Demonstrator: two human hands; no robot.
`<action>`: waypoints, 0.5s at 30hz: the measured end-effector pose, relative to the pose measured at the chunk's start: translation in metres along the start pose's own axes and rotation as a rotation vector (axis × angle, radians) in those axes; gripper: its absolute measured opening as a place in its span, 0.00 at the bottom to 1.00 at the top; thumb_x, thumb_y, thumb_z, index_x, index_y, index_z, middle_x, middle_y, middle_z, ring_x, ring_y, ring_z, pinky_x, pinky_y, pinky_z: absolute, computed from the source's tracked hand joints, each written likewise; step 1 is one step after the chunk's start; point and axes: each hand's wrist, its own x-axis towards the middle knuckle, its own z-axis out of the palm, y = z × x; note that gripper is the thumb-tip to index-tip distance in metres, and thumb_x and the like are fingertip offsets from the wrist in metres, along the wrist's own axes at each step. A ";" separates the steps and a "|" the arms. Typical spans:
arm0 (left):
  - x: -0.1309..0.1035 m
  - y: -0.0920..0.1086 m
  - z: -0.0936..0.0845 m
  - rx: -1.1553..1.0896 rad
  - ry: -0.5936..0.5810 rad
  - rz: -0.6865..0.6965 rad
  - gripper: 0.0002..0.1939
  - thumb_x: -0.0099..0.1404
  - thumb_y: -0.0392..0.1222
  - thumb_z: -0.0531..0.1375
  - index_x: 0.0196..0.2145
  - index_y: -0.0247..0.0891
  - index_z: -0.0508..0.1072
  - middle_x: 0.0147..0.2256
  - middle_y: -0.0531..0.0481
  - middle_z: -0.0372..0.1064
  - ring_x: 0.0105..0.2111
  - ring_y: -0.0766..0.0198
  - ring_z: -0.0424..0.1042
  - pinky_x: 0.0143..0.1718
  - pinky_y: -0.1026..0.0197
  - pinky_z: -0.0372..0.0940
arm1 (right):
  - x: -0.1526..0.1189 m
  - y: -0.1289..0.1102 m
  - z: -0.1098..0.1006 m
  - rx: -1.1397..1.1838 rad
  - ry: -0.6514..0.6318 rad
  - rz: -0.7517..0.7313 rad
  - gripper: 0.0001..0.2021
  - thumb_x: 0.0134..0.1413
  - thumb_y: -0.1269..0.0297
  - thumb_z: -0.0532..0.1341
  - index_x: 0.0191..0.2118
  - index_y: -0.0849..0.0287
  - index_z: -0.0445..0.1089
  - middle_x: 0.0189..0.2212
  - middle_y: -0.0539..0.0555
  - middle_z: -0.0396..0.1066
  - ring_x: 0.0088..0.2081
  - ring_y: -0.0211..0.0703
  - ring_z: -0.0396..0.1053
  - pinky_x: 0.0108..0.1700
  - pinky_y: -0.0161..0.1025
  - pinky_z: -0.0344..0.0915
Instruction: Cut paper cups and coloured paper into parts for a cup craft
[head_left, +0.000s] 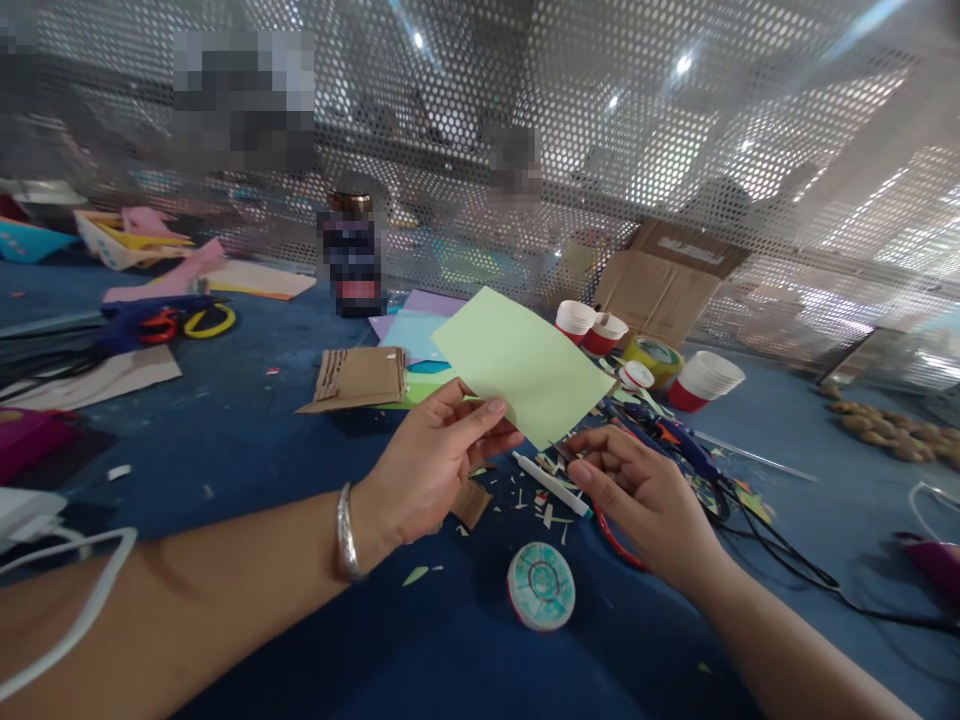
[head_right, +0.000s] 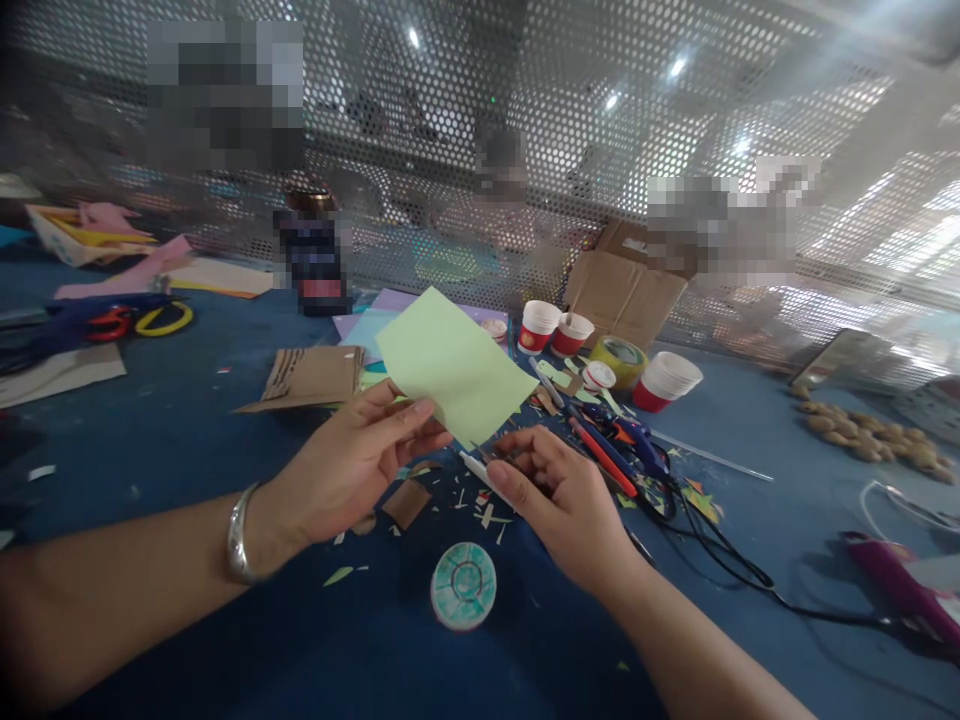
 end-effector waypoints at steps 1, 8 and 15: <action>-0.001 -0.001 0.001 -0.003 -0.003 -0.005 0.10 0.61 0.36 0.67 0.42 0.37 0.76 0.42 0.48 0.77 0.41 0.63 0.76 0.45 0.59 0.71 | 0.000 -0.001 0.000 0.005 0.001 -0.001 0.17 0.62 0.47 0.60 0.42 0.57 0.70 0.27 0.49 0.68 0.27 0.37 0.62 0.27 0.35 0.59; -0.005 -0.004 0.005 -0.032 -0.014 -0.032 0.08 0.62 0.36 0.67 0.41 0.36 0.76 0.41 0.48 0.76 0.41 0.64 0.75 0.45 0.60 0.72 | -0.001 -0.005 0.001 0.050 -0.039 0.011 0.16 0.62 0.49 0.61 0.38 0.58 0.69 0.29 0.51 0.70 0.28 0.37 0.63 0.28 0.34 0.58; -0.008 -0.004 0.007 -0.039 -0.018 -0.047 0.09 0.62 0.36 0.67 0.41 0.37 0.76 0.43 0.48 0.77 0.40 0.64 0.76 0.44 0.60 0.71 | 0.001 -0.002 0.002 0.102 -0.044 -0.009 0.13 0.63 0.51 0.60 0.40 0.57 0.70 0.31 0.52 0.71 0.31 0.41 0.67 0.32 0.36 0.63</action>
